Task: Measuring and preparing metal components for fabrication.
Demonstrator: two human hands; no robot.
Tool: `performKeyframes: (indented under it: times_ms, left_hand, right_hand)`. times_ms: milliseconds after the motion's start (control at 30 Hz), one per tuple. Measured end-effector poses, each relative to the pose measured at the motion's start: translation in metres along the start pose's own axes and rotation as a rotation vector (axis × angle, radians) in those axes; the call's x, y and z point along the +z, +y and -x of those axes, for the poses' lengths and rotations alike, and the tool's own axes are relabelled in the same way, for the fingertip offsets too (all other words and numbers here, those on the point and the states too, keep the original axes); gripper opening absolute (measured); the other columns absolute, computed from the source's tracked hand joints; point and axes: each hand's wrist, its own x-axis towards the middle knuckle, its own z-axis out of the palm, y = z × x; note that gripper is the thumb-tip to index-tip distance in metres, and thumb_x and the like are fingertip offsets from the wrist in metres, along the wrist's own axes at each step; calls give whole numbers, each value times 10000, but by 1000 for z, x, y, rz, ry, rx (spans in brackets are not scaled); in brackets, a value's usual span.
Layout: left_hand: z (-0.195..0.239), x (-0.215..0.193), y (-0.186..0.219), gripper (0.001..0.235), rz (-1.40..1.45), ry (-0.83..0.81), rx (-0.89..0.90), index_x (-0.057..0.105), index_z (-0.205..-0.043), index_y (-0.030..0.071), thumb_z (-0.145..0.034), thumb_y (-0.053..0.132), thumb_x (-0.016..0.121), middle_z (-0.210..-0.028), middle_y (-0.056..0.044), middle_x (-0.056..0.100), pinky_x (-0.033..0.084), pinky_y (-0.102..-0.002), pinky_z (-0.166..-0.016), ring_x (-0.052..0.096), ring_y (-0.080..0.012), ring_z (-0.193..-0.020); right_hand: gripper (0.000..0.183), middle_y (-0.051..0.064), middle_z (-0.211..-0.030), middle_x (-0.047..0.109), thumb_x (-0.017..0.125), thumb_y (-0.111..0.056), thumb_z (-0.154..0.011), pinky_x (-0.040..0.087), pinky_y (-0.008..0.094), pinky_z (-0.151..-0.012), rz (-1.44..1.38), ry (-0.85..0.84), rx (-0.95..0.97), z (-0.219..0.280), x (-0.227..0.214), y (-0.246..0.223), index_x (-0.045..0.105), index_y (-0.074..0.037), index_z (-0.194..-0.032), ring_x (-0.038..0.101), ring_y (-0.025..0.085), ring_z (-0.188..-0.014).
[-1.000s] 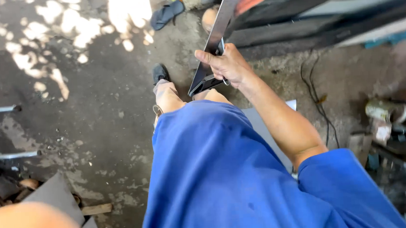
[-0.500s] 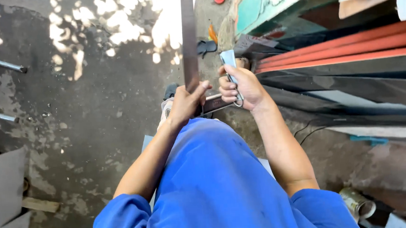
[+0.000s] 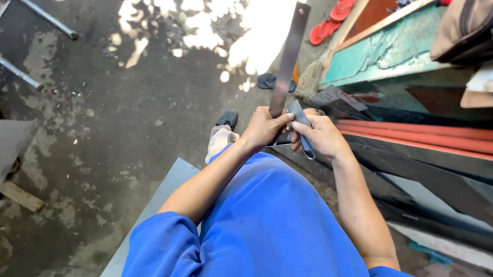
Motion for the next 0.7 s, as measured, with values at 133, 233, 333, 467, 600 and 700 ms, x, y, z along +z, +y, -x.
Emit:
performKeyframes:
  times_ms: [133,233,333,467,600,700]
  left_hand:
    - [-3,-5,-11,275,-71,-32,-10,722,-764,12,-926,234,720,-614,-8,639,464,-295,-529,569,-81,-564]
    - [0,-3,-7,274,-157,-14,-25,751,-790,31,-922,268,712,-605,-25,647,470,-304,-530,596,-87,-563]
    - [-3,-5,-10,345,-247,12,-7,725,-766,10,-923,317,725,-622,-38,675,505,-315,-552,626,-98,-578]
    - [-5,-7,4,385,-263,-4,-63,750,-817,59,-946,411,663,-588,-40,664,507,-322,-549,638,-109,-556]
    - [-10,-14,3,468,-289,-30,-55,750,-778,60,-941,489,658,-560,-39,664,528,-333,-565,656,-126,-552]
    - [-16,-18,-3,480,-302,-77,-80,748,-765,58,-939,497,664,-559,-42,666,535,-340,-576,661,-134,-554]
  right_hand:
    - [187,47,-790,693,606,-190,-1020,589,305,-643,88,1,-28,-6,-3,9,684,-26,-976,679,143,-689]
    - [178,31,-771,658,618,-186,-1018,568,309,-625,112,11,-14,-12,-8,22,674,-25,-967,645,127,-674]
    - [191,11,-753,611,623,-188,-1037,536,299,-600,144,58,-35,-11,-8,27,666,-14,-971,596,106,-654]
    - [164,-24,-792,620,611,-183,-1012,516,268,-607,155,145,-113,-2,11,-5,680,-36,-1035,574,78,-663]
    - [184,-45,-800,590,607,-191,-1008,460,250,-586,231,216,-166,-2,4,-3,689,-40,-1074,513,62,-658]
    - [204,-35,-750,540,601,-217,-1045,428,253,-566,273,237,-147,-7,-8,10,671,-25,-1038,484,70,-632]
